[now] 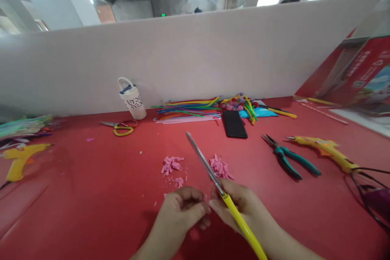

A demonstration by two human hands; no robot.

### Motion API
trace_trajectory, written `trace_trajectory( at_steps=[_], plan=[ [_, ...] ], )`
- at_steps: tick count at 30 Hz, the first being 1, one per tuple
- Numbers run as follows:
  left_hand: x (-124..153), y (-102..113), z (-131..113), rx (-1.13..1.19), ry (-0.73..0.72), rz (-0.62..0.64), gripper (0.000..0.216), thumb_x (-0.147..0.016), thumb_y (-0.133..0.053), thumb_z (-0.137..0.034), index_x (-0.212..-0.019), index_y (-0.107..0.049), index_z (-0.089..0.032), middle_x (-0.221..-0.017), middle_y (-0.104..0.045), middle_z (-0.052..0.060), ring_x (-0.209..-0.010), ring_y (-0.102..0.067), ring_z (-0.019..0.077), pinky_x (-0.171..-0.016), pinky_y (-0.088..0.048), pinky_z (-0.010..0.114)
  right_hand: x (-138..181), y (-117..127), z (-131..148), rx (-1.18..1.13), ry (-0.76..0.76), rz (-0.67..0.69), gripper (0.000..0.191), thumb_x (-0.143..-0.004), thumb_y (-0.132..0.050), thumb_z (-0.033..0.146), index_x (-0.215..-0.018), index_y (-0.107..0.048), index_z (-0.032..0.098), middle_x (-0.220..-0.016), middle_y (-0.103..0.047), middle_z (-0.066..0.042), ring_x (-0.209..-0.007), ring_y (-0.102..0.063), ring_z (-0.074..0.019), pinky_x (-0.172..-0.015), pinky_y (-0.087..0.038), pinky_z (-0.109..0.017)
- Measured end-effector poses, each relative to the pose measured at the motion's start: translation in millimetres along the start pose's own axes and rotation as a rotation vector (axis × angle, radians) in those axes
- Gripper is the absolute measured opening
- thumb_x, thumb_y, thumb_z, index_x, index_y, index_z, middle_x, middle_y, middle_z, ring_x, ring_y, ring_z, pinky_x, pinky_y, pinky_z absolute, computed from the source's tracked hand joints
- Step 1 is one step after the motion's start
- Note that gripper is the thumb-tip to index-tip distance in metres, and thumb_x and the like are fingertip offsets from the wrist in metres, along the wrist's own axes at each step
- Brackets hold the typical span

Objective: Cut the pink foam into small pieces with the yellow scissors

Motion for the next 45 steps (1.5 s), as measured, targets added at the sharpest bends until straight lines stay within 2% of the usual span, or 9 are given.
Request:
trace_trajectory(
  at_steps=[4,6,10,15,25,45],
  plan=[
    [2,22,-21,0.157,-0.163,-0.167,0.007,-0.063,-0.062,-0.018,-0.064,-0.058,-0.013,-0.054,-0.057,0.000,-0.048,-0.051,0.0097,-0.051,-0.041,0.022,3,11,0,0.437,0.098,-0.095,0.027,-0.065,-0.055,0.040,-0.061,-0.035,0.021,-0.051,-0.043,0.006,-0.044,-0.036,-0.0088,-0.040,-0.024,-0.020],
    [3,33,-29,0.193,-0.232,-0.228,0.006,-0.064,-0.061,-0.018,-0.066,-0.059,-0.013,-0.058,-0.057,0.001,-0.052,-0.051,0.0095,-0.053,-0.041,0.021,4,10,0,0.564,0.135,-0.096,0.028,-0.064,-0.057,0.043,-0.065,-0.038,0.021,-0.054,-0.049,0.004,-0.045,-0.041,-0.0103,-0.042,-0.025,-0.020],
    [5,42,-34,0.245,-0.296,-0.241,0.004,-0.068,-0.058,-0.015,-0.069,-0.062,-0.015,-0.065,-0.060,0.001,-0.057,-0.050,0.0085,-0.056,-0.041,0.019,5,3,-2,0.717,0.218,-0.097,0.031,-0.068,-0.050,0.050,-0.075,-0.043,0.020,-0.063,-0.057,-0.002,-0.052,-0.052,-0.0155,-0.045,-0.030,-0.023],
    [6,42,-35,0.288,-0.287,-0.249,0.006,-0.067,-0.059,-0.016,-0.071,-0.064,-0.017,-0.070,-0.061,0.000,-0.060,-0.050,0.0079,-0.058,-0.041,0.019,5,0,-5,0.890,0.298,-0.139,0.026,-0.073,-0.045,0.044,-0.078,-0.045,0.018,-0.059,-0.057,-0.003,-0.050,-0.053,-0.0175,-0.044,-0.030,-0.024],
    [7,41,-37,0.248,-0.308,-0.227,0.008,-0.069,-0.057,-0.017,-0.072,-0.065,-0.017,-0.068,-0.059,0.000,-0.058,-0.048,0.0074,-0.057,-0.038,0.019,8,-1,1,1.002,0.417,-0.203,0.019,-0.073,-0.042,0.037,-0.077,-0.044,0.019,-0.051,-0.055,-0.001,-0.043,-0.052,-0.0164,-0.040,-0.026,-0.024],
    [9,43,-36,0.250,-0.319,-0.236,0.009,-0.069,-0.057,-0.014,-0.075,-0.064,-0.015,-0.067,-0.060,0.000,-0.056,-0.049,0.0066,-0.056,-0.040,0.018,9,-1,2,1.026,0.458,-0.230,0.011,-0.072,-0.043,0.030,-0.068,-0.038,0.021,-0.048,-0.055,0.000,-0.040,-0.051,-0.0154,-0.039,-0.026,-0.023]
  ],
)
Point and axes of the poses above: each hand's wrist, its own x-axis away from the middle knuckle, its own y-axis out of the back of the hand, z = x × y, the point moved 6 cm from there along -x, towards the middle knuckle
